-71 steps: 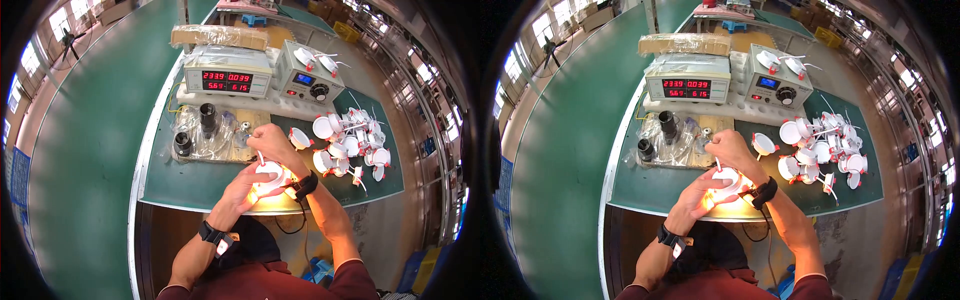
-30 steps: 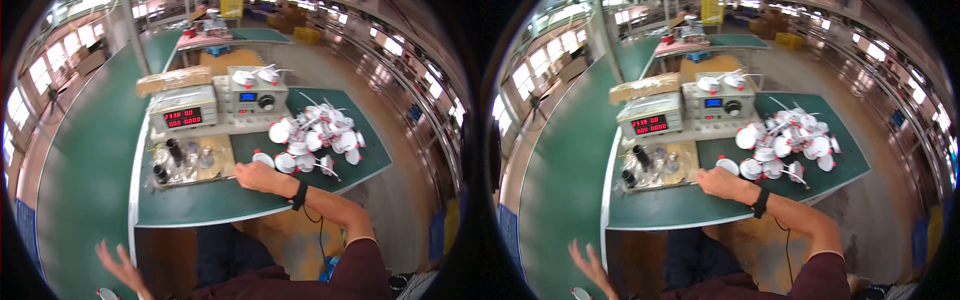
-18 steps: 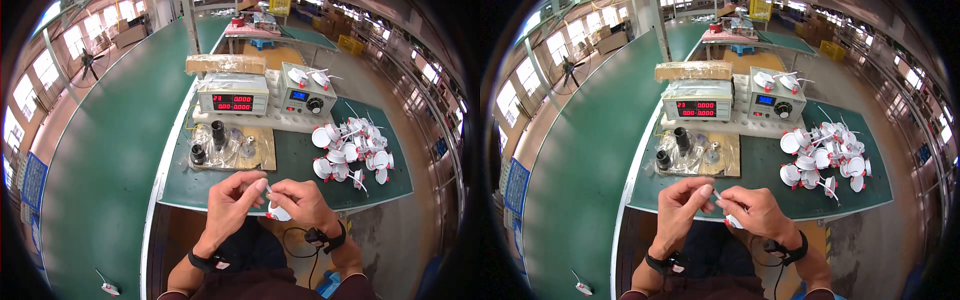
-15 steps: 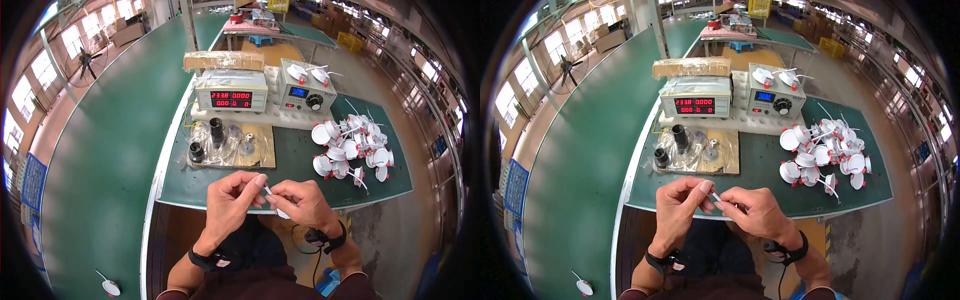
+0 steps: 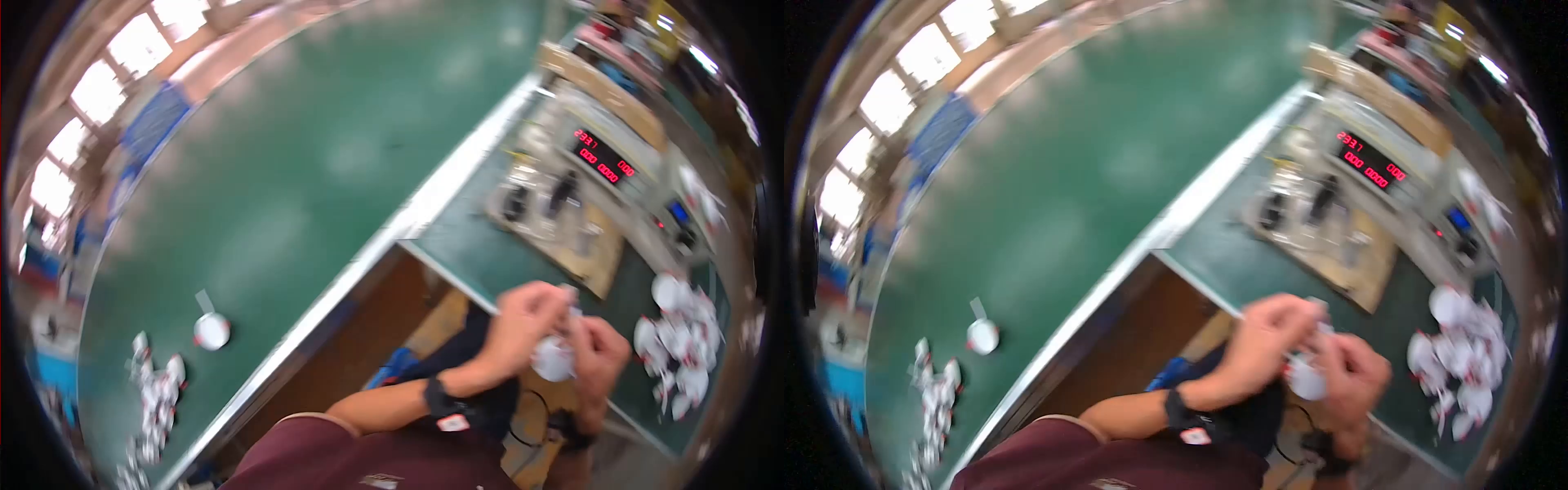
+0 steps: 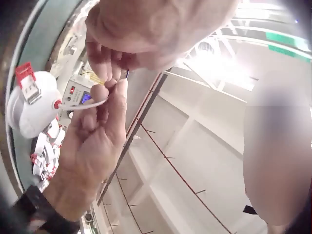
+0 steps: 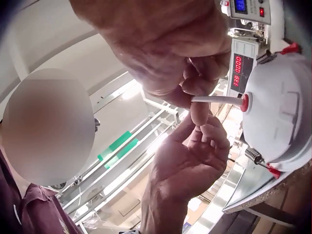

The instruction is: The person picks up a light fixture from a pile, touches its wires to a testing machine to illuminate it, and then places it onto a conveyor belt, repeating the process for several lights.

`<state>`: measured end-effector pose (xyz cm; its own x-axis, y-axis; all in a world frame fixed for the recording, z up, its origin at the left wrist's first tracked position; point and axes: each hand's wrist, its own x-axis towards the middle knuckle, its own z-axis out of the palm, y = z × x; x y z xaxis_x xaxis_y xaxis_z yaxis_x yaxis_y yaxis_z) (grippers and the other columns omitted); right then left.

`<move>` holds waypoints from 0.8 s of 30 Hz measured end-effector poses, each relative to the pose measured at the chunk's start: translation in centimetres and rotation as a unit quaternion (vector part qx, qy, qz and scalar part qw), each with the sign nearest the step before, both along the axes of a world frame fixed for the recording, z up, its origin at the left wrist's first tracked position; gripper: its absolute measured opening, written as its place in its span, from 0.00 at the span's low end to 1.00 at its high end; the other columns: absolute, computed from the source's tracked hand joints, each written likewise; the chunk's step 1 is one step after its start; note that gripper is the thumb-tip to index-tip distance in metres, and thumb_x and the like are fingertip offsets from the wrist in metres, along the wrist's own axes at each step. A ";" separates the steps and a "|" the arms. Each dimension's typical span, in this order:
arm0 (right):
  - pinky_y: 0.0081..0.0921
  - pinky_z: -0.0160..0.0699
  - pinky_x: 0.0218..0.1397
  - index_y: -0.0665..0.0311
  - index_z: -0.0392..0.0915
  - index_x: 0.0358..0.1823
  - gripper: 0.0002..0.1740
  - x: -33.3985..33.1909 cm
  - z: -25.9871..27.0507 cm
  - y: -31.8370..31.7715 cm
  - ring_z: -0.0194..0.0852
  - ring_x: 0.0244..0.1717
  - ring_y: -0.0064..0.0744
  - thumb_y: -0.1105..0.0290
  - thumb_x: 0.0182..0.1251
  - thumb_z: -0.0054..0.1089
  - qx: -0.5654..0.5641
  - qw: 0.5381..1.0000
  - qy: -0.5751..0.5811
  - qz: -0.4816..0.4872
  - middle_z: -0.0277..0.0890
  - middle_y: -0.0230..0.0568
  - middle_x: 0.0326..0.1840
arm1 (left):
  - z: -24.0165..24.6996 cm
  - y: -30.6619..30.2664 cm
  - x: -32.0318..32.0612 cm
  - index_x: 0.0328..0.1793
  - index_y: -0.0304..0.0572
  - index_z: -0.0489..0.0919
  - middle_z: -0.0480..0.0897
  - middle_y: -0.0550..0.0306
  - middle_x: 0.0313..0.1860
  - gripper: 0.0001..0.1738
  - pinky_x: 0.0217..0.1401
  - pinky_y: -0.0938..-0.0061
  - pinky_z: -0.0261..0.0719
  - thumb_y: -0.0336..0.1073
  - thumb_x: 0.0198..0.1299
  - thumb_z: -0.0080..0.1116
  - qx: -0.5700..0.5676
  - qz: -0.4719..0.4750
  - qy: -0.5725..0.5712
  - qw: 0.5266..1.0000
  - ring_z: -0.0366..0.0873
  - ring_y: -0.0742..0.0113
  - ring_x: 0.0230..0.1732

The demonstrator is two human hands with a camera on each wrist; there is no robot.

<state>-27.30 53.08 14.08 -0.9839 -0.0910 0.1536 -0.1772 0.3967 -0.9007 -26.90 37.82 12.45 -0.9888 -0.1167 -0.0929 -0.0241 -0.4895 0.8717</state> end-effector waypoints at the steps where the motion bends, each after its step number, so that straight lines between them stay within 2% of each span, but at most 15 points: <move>1: 0.19 0.72 0.27 0.67 0.86 0.35 0.05 0.2 0.4 -0.5 0.78 0.24 0.16 0.74 0.68 0.65 0.001 1.000 0.014 0.003 0.82 0.32 0.22 | 0.0 -0.1 0.1 0.42 0.35 0.84 0.81 0.64 0.29 0.15 0.34 0.81 0.75 0.42 0.73 0.62 0.013 -0.019 -0.036 0.999 0.76 0.80 0.30; 2: 0.19 0.73 0.27 0.67 0.86 0.35 0.05 0.3 1.2 -0.8 0.78 0.24 0.15 0.74 0.68 0.66 -0.001 1.000 -0.007 0.021 0.83 0.33 0.21 | 0.1 -0.2 0.1 0.42 0.35 0.84 0.81 0.64 0.29 0.15 0.35 0.81 0.76 0.42 0.73 0.61 0.001 -0.006 -0.016 1.000 0.76 0.80 0.31; 3: 0.19 0.73 0.27 0.67 0.87 0.37 0.04 -0.3 1.1 -0.2 0.79 0.24 0.14 0.74 0.68 0.67 -0.028 0.999 -0.004 0.036 0.84 0.33 0.22 | -0.5 0.5 -0.6 0.43 0.34 0.84 0.81 0.65 0.29 0.15 0.32 0.84 0.72 0.41 0.74 0.61 -0.004 -0.009 0.004 1.000 0.73 0.83 0.30; 4: 0.18 0.75 0.27 0.67 0.87 0.38 0.04 0.1 1.3 -0.5 0.80 0.25 0.13 0.74 0.68 0.68 -0.034 0.998 -0.018 0.039 0.85 0.34 0.23 | -0.6 0.2 -0.6 0.44 0.33 0.84 0.82 0.65 0.30 0.13 0.33 0.84 0.72 0.38 0.74 0.61 0.011 -0.006 0.029 0.999 0.74 0.82 0.30; 5: 0.17 0.76 0.28 0.69 0.87 0.40 0.05 0.4 1.5 -0.6 0.81 0.26 0.13 0.74 0.69 0.67 -0.045 0.998 -0.029 0.034 0.86 0.35 0.25 | -0.5 -0.2 -0.6 0.44 0.32 0.84 0.83 0.63 0.31 0.12 0.34 0.84 0.73 0.36 0.74 0.61 -0.038 -0.006 0.043 0.998 0.75 0.82 0.30; 7: 0.16 0.78 0.30 0.72 0.86 0.42 0.06 0.7 1.4 -0.6 0.83 0.28 0.15 0.75 0.71 0.65 -0.093 0.994 -0.044 0.026 0.88 0.37 0.28 | -0.5 0.1 -0.6 0.44 0.32 0.84 0.85 0.62 0.33 0.11 0.35 0.84 0.75 0.35 0.74 0.61 -0.031 -0.009 0.054 0.998 0.77 0.81 0.32; 10: 0.13 0.72 0.26 0.72 0.86 0.41 0.07 1.1 0.7 -1.0 0.77 0.24 0.13 0.75 0.73 0.62 -0.151 0.988 -0.021 -0.004 0.86 0.36 0.26 | -0.6 1.0 0.0 0.44 0.32 0.84 0.85 0.61 0.36 0.10 0.37 0.84 0.76 0.34 0.73 0.61 0.089 -0.021 0.002 0.996 0.79 0.81 0.35; 13: 0.13 0.66 0.23 0.72 0.85 0.42 0.06 1.4 1.1 -0.9 0.71 0.21 0.11 0.76 0.73 0.62 -0.170 0.983 -0.068 -0.027 0.85 0.36 0.26 | 0.1 2.3 1.0 0.45 0.32 0.84 0.86 0.60 0.38 0.09 0.40 0.83 0.77 0.32 0.73 0.61 0.032 0.036 0.000 0.999 0.79 0.81 0.37; 17: 0.12 0.60 0.21 0.72 0.85 0.42 0.08 1.2 0.6 -0.6 0.65 0.19 0.09 0.73 0.75 0.60 -0.206 0.974 -0.086 -0.036 0.84 0.35 0.26 | -1.6 2.6 1.1 0.49 0.32 0.83 0.86 0.58 0.41 0.08 0.45 0.79 0.78 0.31 0.72 0.61 -0.163 0.045 0.091 0.981 0.79 0.79 0.39; 19: 0.12 0.59 0.21 0.71 0.84 0.41 0.10 0.3 0.9 -0.1 0.63 0.18 0.09 0.71 0.77 0.59 -0.245 0.960 -0.128 -0.036 0.83 0.34 0.26 | -2.1 1.7 0.6 0.57 0.33 0.81 0.85 0.57 0.46 0.13 0.47 0.77 0.78 0.35 0.75 0.57 -0.185 -0.036 0.106 0.976 0.79 0.75 0.43; 21: 0.13 0.57 0.20 0.70 0.83 0.41 0.13 -0.8 0.8 0.6 0.61 0.17 0.10 0.65 0.78 0.58 -0.292 0.949 -0.111 -0.037 0.82 0.35 0.26 | -1.9 0.8 0.7 0.63 0.32 0.78 0.84 0.55 0.51 0.17 0.50 0.76 0.79 0.38 0.77 0.54 -0.179 -0.148 0.082 0.969 0.79 0.74 0.46; 22: 0.13 0.57 0.20 0.70 0.83 0.41 0.14 -1.2 0.7 0.7 0.61 0.17 0.10 0.65 0.79 0.58 -0.317 0.941 -0.112 -0.036 0.82 0.36 0.26 | -1.6 0.8 0.9 0.74 0.33 0.69 0.81 0.54 0.58 0.24 0.55 0.75 0.79 0.40 0.79 0.50 -0.072 -0.219 0.054 0.972 0.80 0.71 0.52; 23: 0.13 0.57 0.20 0.70 0.82 0.41 0.14 -1.6 0.5 0.8 0.60 0.17 0.09 0.64 0.79 0.58 -0.342 0.932 -0.112 -0.033 0.82 0.36 0.26 | -1.8 0.3 0.5 0.77 0.35 0.64 0.79 0.53 0.63 0.28 0.57 0.74 0.82 0.38 0.76 0.55 -0.027 -0.300 0.053 0.952 0.80 0.71 0.56; 24: 0.13 0.57 0.20 0.70 0.82 0.41 0.15 -1.8 0.5 0.8 0.61 0.17 0.09 0.63 0.79 0.58 -0.336 0.933 -0.121 -0.035 0.82 0.36 0.26 | -1.8 0.0 0.5 0.77 0.34 0.63 0.79 0.53 0.63 0.30 0.57 0.70 0.85 0.35 0.73 0.58 -0.003 -0.381 0.006 0.924 0.80 0.67 0.59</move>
